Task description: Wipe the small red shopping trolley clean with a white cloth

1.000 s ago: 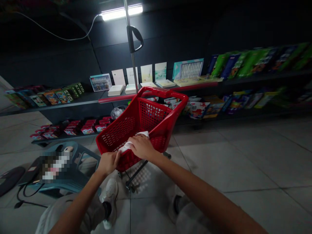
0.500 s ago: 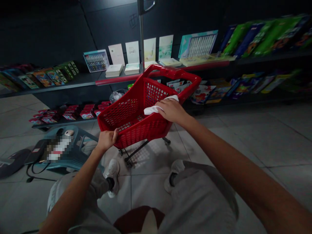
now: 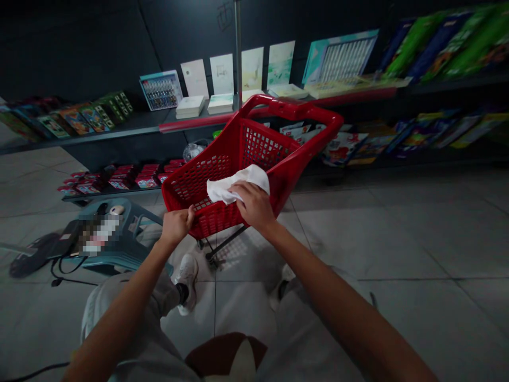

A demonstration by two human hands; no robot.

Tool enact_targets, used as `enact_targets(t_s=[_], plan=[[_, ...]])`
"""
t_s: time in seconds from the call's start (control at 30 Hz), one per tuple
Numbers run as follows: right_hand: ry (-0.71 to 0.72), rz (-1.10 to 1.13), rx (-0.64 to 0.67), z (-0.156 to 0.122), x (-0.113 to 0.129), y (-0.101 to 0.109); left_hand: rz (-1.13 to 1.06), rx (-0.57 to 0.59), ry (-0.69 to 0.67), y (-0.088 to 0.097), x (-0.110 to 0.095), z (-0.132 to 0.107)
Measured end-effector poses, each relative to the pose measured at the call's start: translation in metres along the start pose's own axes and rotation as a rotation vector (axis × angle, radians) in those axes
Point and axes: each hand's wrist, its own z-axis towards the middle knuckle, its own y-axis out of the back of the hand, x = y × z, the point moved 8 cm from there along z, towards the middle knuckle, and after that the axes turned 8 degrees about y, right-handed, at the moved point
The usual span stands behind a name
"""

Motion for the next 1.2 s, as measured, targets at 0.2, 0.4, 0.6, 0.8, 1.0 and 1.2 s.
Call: enact_targets(t_s=[0.2, 0.4, 0.6, 0.8, 1.0, 1.2], plan=[[0.087, -0.090, 0.075, 0.003, 0.012, -0.008, -0.033, 0.016, -0.035, -0.002, 0.004, 0.003], [-0.235, -0.152, -0.259, -0.030, -0.075, 0.047, -0.041, 0.033, -0.050, 0.006, 0.006, 0.008], [-0.730, 0.165, -0.488, -0.082, -0.145, 0.002, -0.101, 0.111, -0.138, 0.013, -0.013, 0.009], [-0.853, 0.532, -0.347, -0.076, -0.058, -0.107, -0.069, 0.135, -0.122, 0.002, -0.024, 0.011], [-0.684, 0.681, -0.176, -0.053, 0.027, -0.158, -0.074, 0.115, -0.115, 0.005, -0.027, 0.014], [-0.840, 0.720, -0.359, -0.065, -0.023, -0.136, -0.074, 0.090, -0.121, 0.006, -0.025, 0.018]])
